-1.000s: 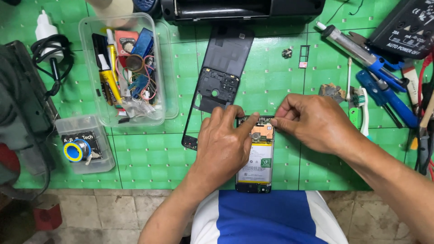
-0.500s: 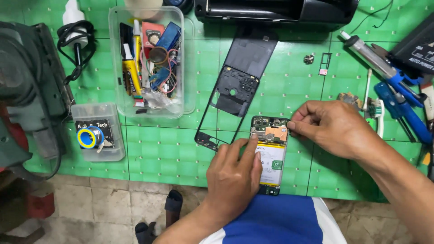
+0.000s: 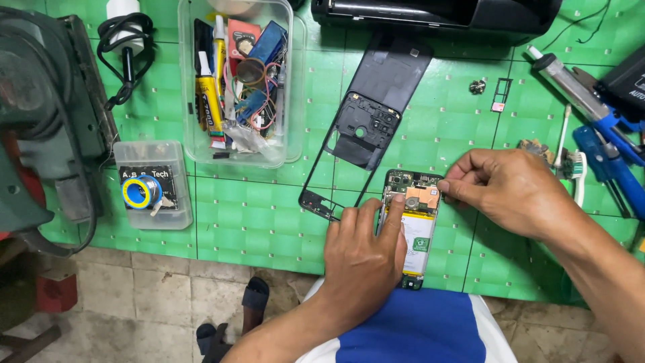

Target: Cleaning the internal components of a smartphone with a brush and reassembling the motherboard into the frame.

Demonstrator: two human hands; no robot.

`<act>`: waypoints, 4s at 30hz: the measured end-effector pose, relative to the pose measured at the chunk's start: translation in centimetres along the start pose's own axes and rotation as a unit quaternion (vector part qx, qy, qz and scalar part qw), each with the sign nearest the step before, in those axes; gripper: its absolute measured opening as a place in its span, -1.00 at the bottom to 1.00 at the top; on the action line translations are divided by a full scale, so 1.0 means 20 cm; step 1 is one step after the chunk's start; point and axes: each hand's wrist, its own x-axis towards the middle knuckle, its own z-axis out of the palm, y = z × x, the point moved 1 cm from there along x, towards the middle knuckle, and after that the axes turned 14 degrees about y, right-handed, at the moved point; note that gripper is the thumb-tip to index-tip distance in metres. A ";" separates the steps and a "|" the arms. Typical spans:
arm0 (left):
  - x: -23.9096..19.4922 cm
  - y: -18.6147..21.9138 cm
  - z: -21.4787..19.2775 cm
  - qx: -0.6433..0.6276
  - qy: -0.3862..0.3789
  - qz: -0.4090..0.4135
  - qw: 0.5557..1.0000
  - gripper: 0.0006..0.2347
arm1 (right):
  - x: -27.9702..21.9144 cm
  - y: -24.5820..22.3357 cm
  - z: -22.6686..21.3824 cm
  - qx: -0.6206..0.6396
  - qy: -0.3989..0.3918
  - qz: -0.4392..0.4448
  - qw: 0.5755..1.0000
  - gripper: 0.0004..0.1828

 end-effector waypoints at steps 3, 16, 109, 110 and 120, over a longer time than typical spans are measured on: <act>0.00 0.00 0.00 0.006 0.006 0.007 1.000 -0.64 | -0.02 -0.06 -0.02 -0.030 -0.005 0.018 0.999 -0.81; 0.00 0.01 0.03 0.007 0.020 0.019 1.000 -0.68 | -0.02 -0.01 -0.08 -0.008 -0.042 -0.010 0.999 -0.76; -0.04 0.00 0.01 0.017 0.011 0.022 1.000 -0.53 | -0.07 -0.12 -0.04 -0.255 -0.022 -0.062 0.965 -0.41; -0.04 0.00 0.01 0.018 0.014 0.023 0.999 -0.54 | -0.07 -0.13 -0.04 -0.259 -0.019 -0.055 0.964 -0.40; -0.03 -0.01 0.02 0.019 0.035 0.023 0.999 -0.57 | -0.09 -0.13 -0.01 -0.288 0.011 -0.051 0.956 -0.46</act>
